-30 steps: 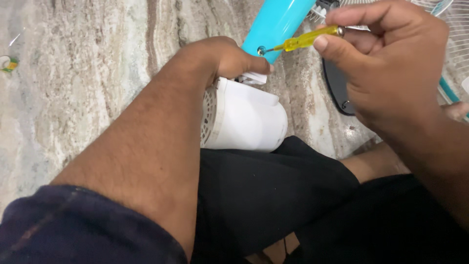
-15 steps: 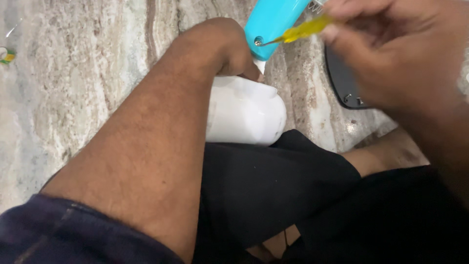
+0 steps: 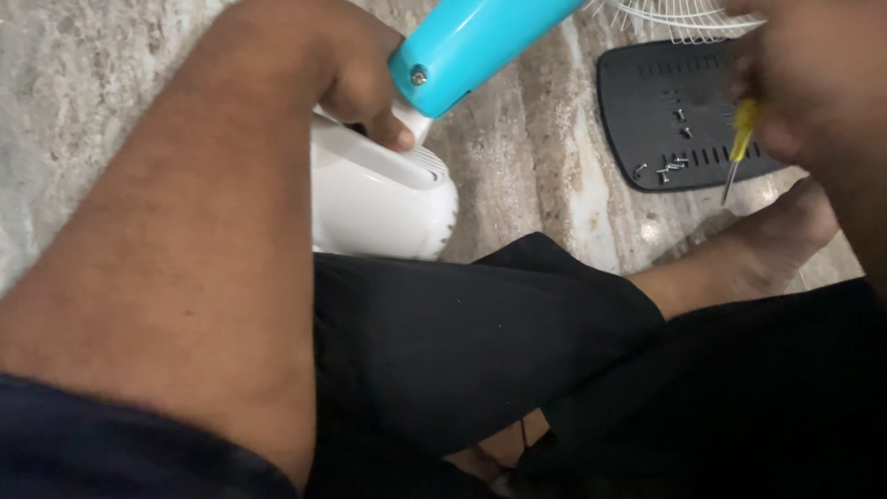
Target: The person disassembles a small electric fan by removing screws from the rear housing and detaching the motor unit from the stand using a screwdriver. The fan parts are placed on the floor.
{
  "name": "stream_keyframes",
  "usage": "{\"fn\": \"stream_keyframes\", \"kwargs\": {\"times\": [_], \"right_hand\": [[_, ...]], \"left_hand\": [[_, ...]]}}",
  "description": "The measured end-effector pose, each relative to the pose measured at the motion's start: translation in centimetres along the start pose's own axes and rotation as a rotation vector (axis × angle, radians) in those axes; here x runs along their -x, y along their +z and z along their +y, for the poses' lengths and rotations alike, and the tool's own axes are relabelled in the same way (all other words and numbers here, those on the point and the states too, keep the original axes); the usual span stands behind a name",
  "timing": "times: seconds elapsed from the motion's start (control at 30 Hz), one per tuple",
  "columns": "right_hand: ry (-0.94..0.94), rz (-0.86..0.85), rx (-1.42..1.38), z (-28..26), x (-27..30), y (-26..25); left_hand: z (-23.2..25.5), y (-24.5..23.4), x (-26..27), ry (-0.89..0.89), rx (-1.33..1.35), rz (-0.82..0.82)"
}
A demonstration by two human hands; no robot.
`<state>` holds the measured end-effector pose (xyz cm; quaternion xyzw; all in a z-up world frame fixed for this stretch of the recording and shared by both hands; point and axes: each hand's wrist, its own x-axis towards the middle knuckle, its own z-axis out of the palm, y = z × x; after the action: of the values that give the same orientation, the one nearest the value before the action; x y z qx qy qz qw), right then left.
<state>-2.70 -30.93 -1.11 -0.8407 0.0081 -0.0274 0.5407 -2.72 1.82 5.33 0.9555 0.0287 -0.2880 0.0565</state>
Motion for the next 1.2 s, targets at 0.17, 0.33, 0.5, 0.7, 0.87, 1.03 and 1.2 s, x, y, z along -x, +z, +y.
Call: {"fn": "stream_keyframes", "kwargs": {"times": [0.17,0.33,0.5,0.7,0.87,1.03,1.2], "right_hand": [[0.003,-0.014,0.059,1.3,-0.8,0.3],[-0.059,-0.09,0.136,2.2,-2.4,-0.4],[-0.036,-0.023,0.162,1.0,-1.9,-0.5],[-0.172,0.051,0.545,-1.9,-0.6,0.2],[-0.25,0.071,0.578,-3.0,0.7,0.2],[-0.111,-0.042,0.73,-4.6,1.8,1.0],[-0.213,-0.061,0.88,-5.9,2.9,2.2]], "left_hand": [[-1.6,0.1,-2.2,0.06,0.04,-0.072],[-1.4,0.2,-2.5,0.115,-0.018,-0.093],[0.1,1.1,-1.0,0.034,-0.094,0.019],[0.3,2.4,-0.9,-0.048,0.001,0.149],[0.7,3.0,-2.4,-0.037,0.007,0.144],[0.2,3.4,-2.9,-0.022,-0.113,0.1],[-1.5,3.3,-2.7,-0.041,-0.121,0.101]]}}
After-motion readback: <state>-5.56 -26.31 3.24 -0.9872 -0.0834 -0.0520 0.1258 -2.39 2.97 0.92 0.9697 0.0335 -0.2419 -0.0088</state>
